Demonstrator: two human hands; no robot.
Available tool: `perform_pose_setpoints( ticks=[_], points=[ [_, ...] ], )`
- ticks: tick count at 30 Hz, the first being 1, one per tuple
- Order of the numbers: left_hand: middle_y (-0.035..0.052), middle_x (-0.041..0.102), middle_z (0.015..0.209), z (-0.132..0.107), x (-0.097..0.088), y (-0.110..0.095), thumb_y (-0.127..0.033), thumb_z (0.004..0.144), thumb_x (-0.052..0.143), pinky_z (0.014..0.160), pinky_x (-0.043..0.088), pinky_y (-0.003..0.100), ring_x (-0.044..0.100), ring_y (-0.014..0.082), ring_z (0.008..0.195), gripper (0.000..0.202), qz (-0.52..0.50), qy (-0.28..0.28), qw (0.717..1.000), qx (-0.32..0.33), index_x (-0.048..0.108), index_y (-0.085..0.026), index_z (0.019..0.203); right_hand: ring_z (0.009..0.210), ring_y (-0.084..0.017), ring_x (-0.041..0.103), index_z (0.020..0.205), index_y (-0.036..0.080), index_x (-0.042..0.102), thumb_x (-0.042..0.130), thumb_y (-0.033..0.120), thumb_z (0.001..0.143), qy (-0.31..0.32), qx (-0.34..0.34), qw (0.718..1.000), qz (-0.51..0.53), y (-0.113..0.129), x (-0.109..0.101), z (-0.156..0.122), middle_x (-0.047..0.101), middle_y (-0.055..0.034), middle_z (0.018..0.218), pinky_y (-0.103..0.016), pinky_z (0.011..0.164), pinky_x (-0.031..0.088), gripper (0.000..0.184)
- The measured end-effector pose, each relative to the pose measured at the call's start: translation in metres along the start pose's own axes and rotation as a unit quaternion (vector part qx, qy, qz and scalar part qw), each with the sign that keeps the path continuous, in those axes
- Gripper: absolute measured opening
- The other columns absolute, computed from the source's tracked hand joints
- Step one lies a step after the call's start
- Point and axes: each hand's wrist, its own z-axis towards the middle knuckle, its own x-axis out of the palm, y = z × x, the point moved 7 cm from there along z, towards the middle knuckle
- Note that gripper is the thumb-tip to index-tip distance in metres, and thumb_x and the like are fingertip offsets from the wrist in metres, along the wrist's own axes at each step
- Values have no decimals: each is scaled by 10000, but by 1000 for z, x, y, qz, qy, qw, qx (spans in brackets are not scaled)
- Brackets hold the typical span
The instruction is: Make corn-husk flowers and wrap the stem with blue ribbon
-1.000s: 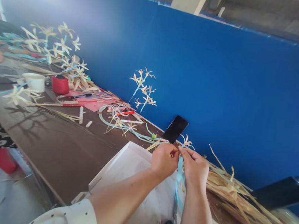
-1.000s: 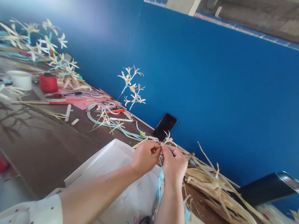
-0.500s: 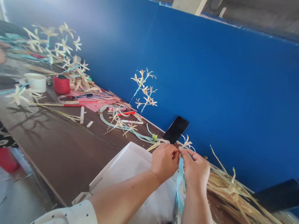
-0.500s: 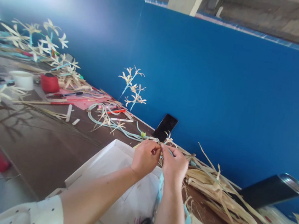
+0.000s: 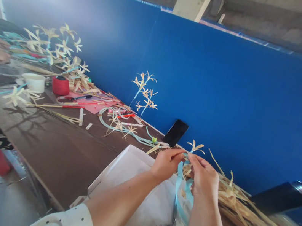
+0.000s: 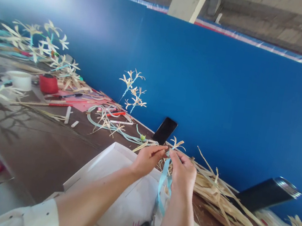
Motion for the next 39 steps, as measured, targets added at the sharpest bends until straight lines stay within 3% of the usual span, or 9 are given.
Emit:
perform_pose_setpoints(
  ticks=[4,9,12,19,25,33,39],
  points=[
    [56,678,795,5,1,21,-501,804,505,498,370,210,485,93,552,428,-110,20,982,-149,676,-158,995,430,-137,509,844,145,724,762,459,582,19,23,999,31,-3,0,1,533,14,444,-248,410,376,410],
    [59,660,779,2,14,22,-566,690,617,475,309,197,415,56,517,490,-195,129,957,-170,695,-127,891,396,-98,467,850,149,707,779,430,583,46,48,995,68,-7,3,2,567,24,492,-223,390,351,394],
    [52,643,760,2,20,17,-552,656,664,460,292,207,372,39,477,482,-259,155,940,-161,682,-115,859,426,-102,501,837,159,697,794,400,574,57,68,991,95,-7,6,0,614,15,560,-223,420,387,369],
    [46,612,727,1,23,14,-530,646,689,508,324,214,472,64,541,460,-300,149,921,-198,663,-103,815,407,-104,498,830,157,701,785,384,586,82,80,985,126,-2,10,-4,592,16,502,-217,401,369,345],
    [29,609,686,-1,20,24,-432,565,780,542,317,218,488,73,569,393,-319,124,916,-209,648,-110,747,465,-146,552,854,142,718,785,438,557,89,40,994,54,-7,6,1,616,-5,532,-246,445,412,424],
    [24,595,605,2,19,31,-367,519,816,521,275,221,461,69,533,351,-345,91,909,-215,634,-104,663,412,-112,468,875,148,726,762,453,579,103,25,994,31,-5,8,1,561,15,476,-236,410,349,427],
    [22,603,607,1,18,28,-329,457,842,537,303,223,494,74,539,358,-354,55,905,-229,614,-107,622,389,-61,359,886,152,723,762,375,593,132,55,985,93,-4,14,-3,522,40,479,-204,382,272,370]
  ],
)
